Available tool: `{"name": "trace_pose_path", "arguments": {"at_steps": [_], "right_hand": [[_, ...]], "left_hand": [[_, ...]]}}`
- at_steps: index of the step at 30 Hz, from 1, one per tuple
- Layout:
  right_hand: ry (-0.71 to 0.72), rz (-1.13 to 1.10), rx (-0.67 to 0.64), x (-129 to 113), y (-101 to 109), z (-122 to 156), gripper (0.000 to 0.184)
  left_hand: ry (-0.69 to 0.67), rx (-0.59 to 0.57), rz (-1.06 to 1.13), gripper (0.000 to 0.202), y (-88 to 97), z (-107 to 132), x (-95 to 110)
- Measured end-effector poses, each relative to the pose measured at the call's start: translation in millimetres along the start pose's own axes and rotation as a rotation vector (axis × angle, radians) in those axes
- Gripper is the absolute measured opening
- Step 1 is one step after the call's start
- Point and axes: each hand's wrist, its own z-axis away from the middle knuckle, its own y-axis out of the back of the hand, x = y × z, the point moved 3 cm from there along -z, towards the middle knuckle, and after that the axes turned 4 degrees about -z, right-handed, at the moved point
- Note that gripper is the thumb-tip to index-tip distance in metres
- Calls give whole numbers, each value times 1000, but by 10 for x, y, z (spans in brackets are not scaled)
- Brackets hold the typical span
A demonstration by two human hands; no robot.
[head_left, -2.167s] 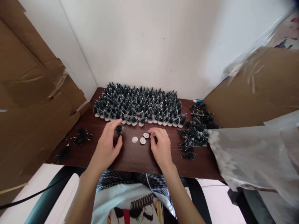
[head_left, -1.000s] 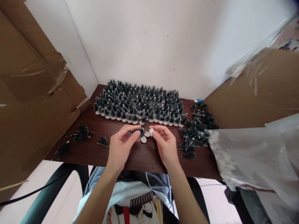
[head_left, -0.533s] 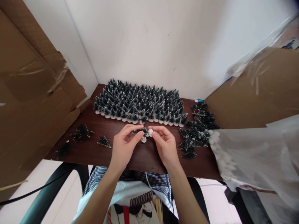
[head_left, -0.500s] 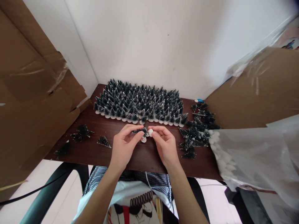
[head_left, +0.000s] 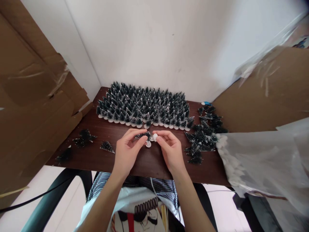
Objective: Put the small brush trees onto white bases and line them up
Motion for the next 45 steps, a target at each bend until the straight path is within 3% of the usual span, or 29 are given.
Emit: {"name": "trace_pose_path", "arguments": {"at_steps": [33, 45], "right_hand": [[-9, 22, 73, 20, 26, -21, 18], [2, 32, 56, 14, 13, -16, 16]], "left_hand": [[-56, -51, -18, 20, -14, 5, 8], [5, -37, 15, 22, -27, 7, -11]]}}
